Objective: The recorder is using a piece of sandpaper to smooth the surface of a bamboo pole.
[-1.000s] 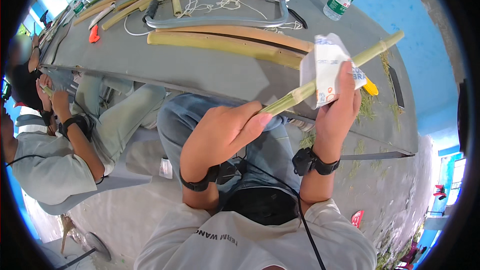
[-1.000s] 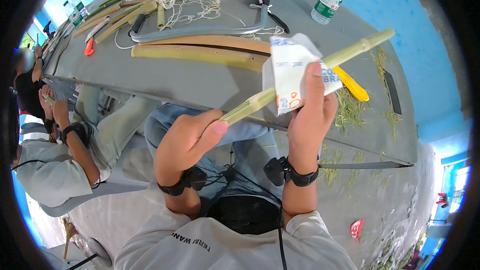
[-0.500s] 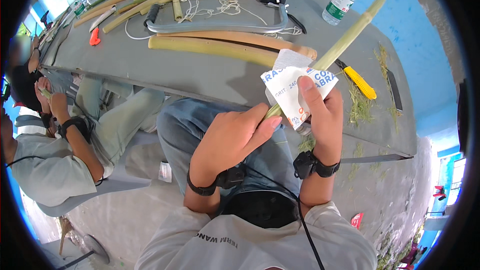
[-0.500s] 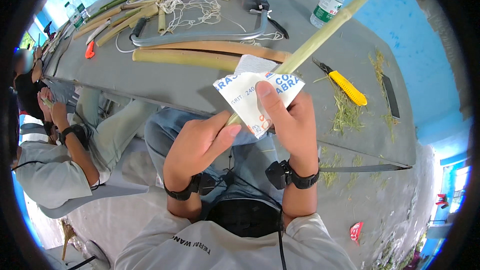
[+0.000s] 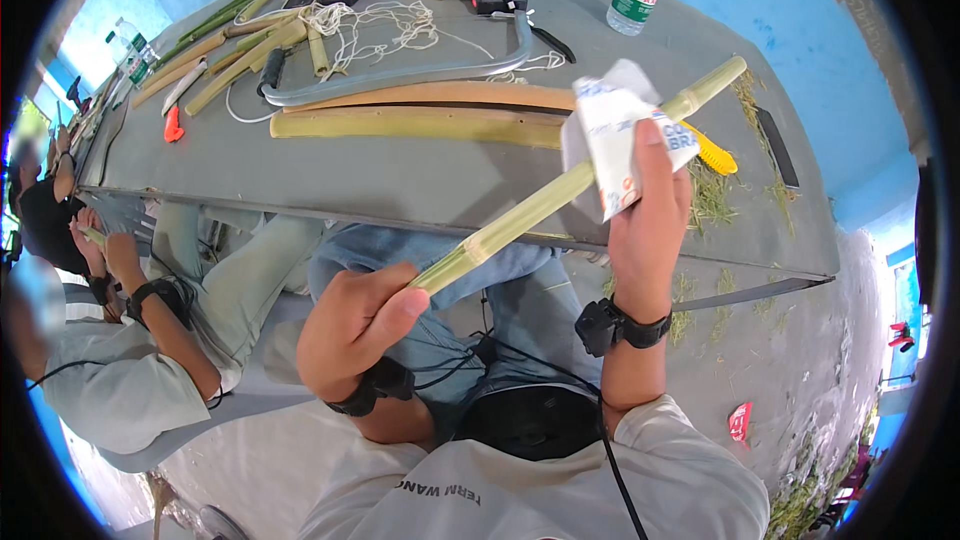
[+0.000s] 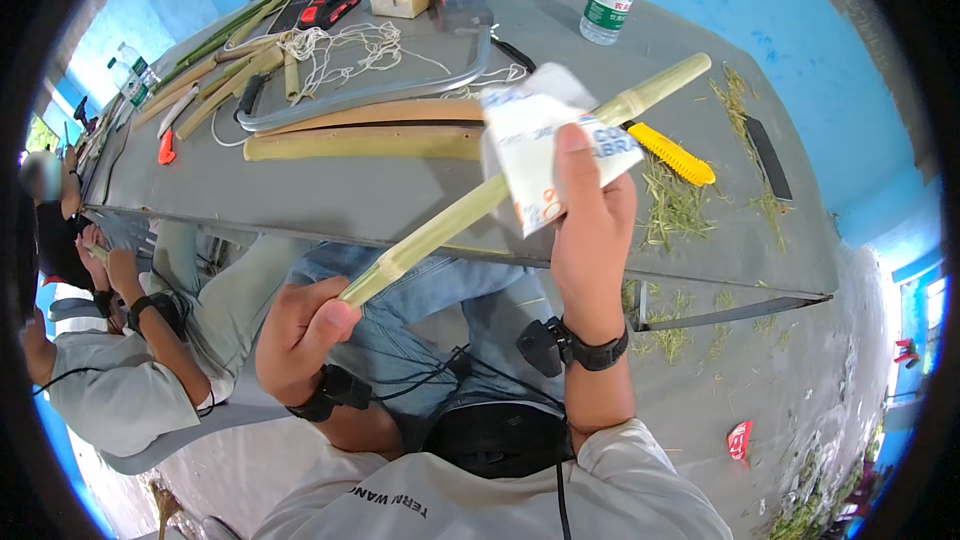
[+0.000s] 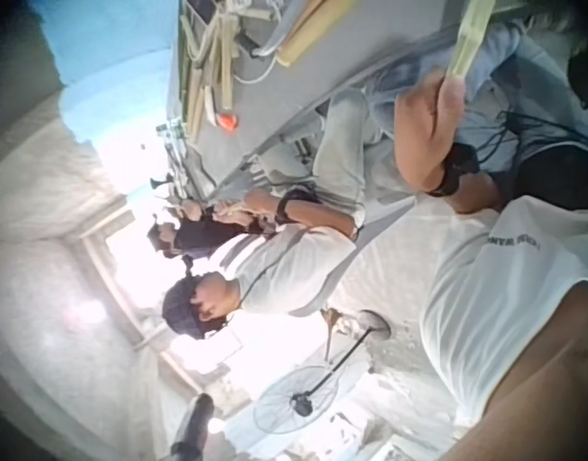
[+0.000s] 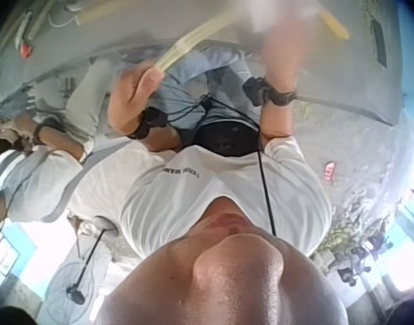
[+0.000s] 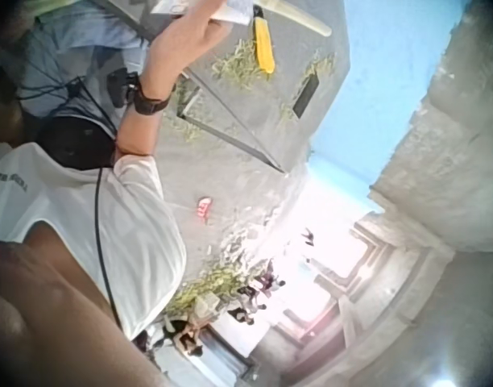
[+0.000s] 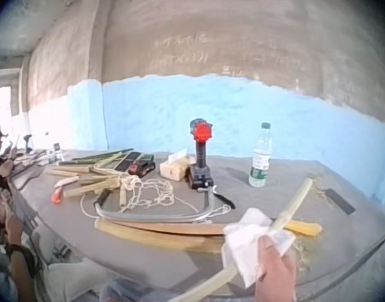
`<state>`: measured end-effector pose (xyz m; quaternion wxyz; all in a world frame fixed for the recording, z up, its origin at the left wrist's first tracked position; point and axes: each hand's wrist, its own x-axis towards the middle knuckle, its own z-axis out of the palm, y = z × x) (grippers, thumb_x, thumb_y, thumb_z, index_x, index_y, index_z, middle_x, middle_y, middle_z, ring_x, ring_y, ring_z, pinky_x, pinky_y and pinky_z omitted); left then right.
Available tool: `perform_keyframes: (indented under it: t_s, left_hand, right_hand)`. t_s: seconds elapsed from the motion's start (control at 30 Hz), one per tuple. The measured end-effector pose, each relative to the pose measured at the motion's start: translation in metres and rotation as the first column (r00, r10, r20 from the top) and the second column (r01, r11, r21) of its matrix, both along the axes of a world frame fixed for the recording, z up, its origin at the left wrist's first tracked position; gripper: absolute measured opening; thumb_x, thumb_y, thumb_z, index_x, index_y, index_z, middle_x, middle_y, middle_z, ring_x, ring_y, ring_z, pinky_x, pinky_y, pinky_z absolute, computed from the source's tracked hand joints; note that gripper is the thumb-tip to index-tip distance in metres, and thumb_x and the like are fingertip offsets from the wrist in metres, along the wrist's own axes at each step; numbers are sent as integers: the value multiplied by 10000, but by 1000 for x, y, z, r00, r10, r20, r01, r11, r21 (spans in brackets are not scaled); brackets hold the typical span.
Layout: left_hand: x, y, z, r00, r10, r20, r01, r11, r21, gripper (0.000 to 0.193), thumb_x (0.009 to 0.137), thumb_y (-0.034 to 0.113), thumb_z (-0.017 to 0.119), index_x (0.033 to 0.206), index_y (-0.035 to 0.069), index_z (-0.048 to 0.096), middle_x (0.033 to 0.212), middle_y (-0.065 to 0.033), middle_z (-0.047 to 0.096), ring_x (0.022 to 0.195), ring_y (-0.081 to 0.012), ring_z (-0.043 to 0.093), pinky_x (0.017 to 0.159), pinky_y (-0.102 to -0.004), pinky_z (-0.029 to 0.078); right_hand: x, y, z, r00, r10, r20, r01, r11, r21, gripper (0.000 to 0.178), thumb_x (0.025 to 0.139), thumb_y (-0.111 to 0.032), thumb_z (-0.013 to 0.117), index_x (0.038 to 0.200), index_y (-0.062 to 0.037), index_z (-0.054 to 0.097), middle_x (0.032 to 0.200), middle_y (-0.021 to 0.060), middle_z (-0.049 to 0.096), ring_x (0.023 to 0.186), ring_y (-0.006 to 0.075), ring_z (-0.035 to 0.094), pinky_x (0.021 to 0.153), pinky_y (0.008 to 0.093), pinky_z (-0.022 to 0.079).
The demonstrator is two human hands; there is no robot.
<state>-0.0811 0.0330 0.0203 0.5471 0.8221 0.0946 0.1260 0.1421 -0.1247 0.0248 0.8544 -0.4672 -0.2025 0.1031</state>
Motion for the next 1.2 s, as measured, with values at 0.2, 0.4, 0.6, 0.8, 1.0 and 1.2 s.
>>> perform_keyframes:
  t_s: [0.2, 0.4, 0.6, 0.8, 1.0, 1.2]
  left_hand:
    - [43, -26, -6, 995, -3, 100, 0, 999, 33, 249, 996, 247, 502, 915, 23, 573, 674, -185, 535, 623, -409, 514, 548, -389, 412]
    - [53, -30, -6, 993, 52, 102, -59, 996, 69, 289, 1002, 280, 505, 902, 14, 557, 655, -172, 546, 608, -405, 524, 543, -402, 409]
    - [38, -21, -2, 999, 5, 39, -10, 990, 139, 304, 1003, 287, 510, 872, 15, 543, 633, -176, 503, 582, -402, 497, 530, -400, 391]
    - [53, -36, -11, 982, 90, 167, -104, 992, 77, 309, 1008, 291, 509, 867, 17, 540, 626, -167, 485, 567, -389, 480, 526, -384, 392]
    - [47, -26, -1, 997, 38, 64, -47, 988, 146, 311, 1010, 306, 507, 881, 24, 537, 640, -145, 519, 583, -382, 509, 533, -383, 406]
    - [55, -42, -1, 995, 16, 98, -30, 990, 136, 310, 1012, 312, 500, 884, 33, 539, 630, -146, 520, 590, -387, 518, 533, -386, 408]
  right_hand:
    - [-15, -6, 7, 908, 361, 213, -241, 866, -439, 324, 938, -290, 675, 1034, 20, 682, 820, 8, 671, 719, 48, 590, 594, 215, 448]
    - [-15, -4, 8, 919, 330, 213, -193, 851, -489, 327, 947, -299, 657, 1002, 21, 691, 805, 8, 669, 720, 52, 584, 600, 219, 444]
    - [-8, 3, 7, 993, -91, -79, 90, 996, -7, 387, 946, -282, 646, 1134, 53, 598, 1010, 70, 675, 814, 103, 662, 702, 262, 527]
    - [-12, -4, 14, 908, 371, 196, -229, 828, -511, 297, 942, -276, 665, 1039, 5, 672, 847, 14, 675, 721, 56, 608, 589, 228, 474]
    - [-8, 0, 3, 998, -13, 64, 24, 984, -174, 371, 977, -330, 608, 1015, 35, 657, 849, 30, 662, 714, 50, 589, 602, 203, 444]
    - [-15, -3, 4, 967, 134, 216, -73, 961, -266, 354, 956, -321, 646, 1021, 26, 675, 855, 19, 667, 740, 45, 577, 620, 209, 446]
